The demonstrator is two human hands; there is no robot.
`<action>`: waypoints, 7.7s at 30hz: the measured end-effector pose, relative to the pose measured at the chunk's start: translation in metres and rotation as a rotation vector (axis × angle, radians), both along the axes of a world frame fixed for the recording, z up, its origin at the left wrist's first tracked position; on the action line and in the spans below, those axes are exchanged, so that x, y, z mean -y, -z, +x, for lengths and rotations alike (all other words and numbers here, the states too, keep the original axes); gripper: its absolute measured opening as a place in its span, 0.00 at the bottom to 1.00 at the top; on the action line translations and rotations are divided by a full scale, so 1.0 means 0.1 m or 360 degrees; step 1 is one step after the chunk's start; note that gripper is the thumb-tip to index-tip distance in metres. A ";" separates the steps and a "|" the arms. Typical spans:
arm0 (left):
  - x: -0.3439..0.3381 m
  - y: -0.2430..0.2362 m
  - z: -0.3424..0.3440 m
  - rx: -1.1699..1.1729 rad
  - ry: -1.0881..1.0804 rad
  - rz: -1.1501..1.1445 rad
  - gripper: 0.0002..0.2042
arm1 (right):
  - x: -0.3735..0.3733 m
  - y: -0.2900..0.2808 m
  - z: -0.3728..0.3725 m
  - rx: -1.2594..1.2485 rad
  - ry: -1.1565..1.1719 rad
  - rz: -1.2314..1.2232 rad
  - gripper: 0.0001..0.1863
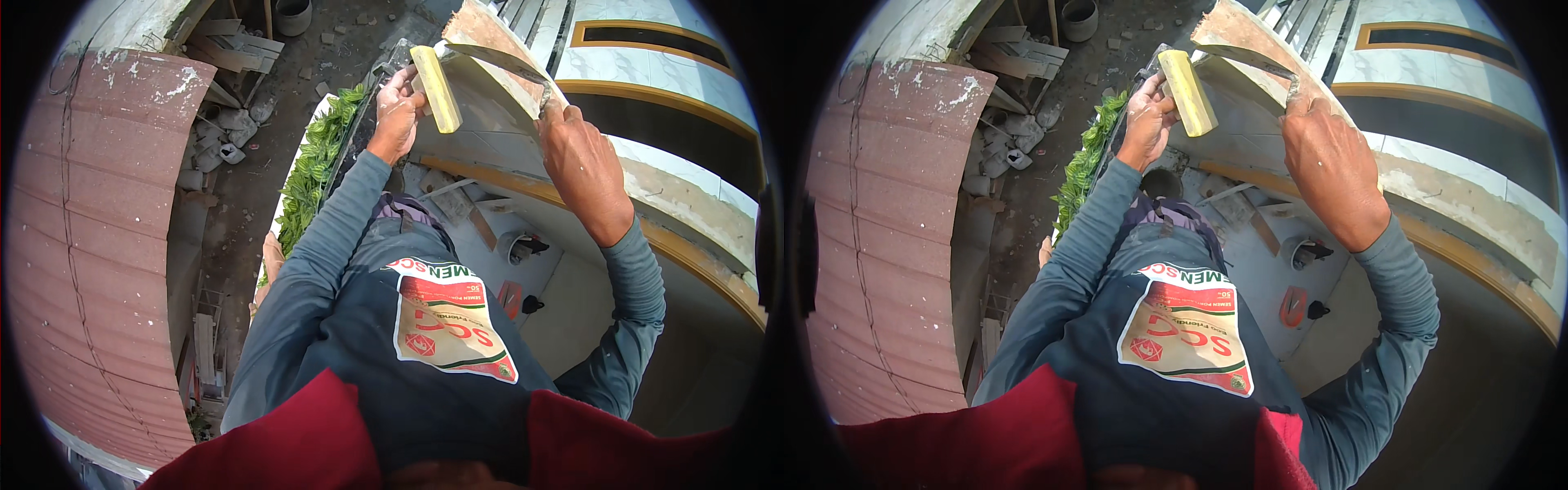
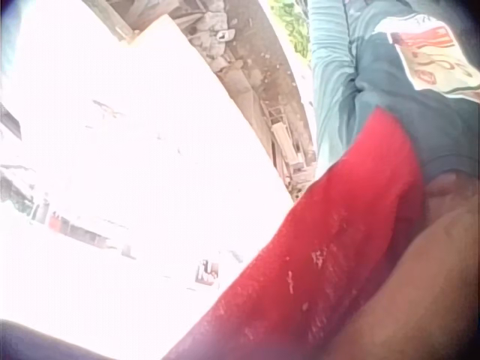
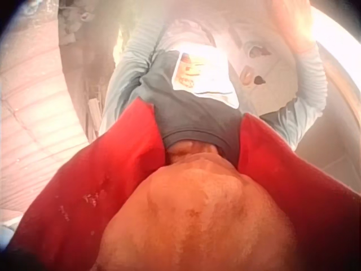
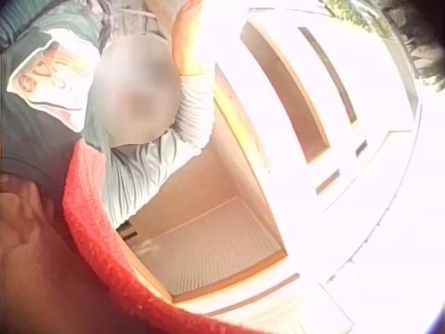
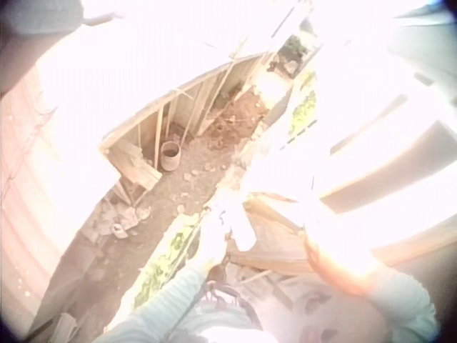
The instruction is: The person applies plaster to a corner of a wall using a trowel and a hawk, then smooths the surface with a sponge float.
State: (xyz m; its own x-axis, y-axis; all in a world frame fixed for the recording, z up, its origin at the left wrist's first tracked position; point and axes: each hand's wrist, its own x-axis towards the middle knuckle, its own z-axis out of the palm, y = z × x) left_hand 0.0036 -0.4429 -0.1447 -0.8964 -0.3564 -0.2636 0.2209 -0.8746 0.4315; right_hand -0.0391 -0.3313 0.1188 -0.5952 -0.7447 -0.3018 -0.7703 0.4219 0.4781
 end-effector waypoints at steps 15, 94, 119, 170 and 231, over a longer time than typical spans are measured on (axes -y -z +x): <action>0.09 -0.17 0.44 -0.0357 0.0371 0.0881 0.18 | -0.91 0.95 0.31 0.0755 0.0218 -0.1456 0.15; 0.45 -0.39 0.59 0.0036 0.0228 -0.0365 0.30 | -1.23 1.30 -0.30 0.0849 0.0393 -0.1649 0.15; -0.94 -0.13 -0.31 0.0232 -0.0682 -0.2165 0.17 | -3.06 1.58 0.81 0.0965 0.1349 -0.2328 0.14; -1.12 -0.41 0.10 0.0102 0.0385 -0.1381 0.18 | -2.73 2.55 1.20 0.1208 0.1753 -0.3551 0.16; -0.25 -0.63 0.47 0.0192 0.0660 -0.1498 0.25 | -1.30 3.11 -0.12 0.0648 0.1405 -0.4844 0.23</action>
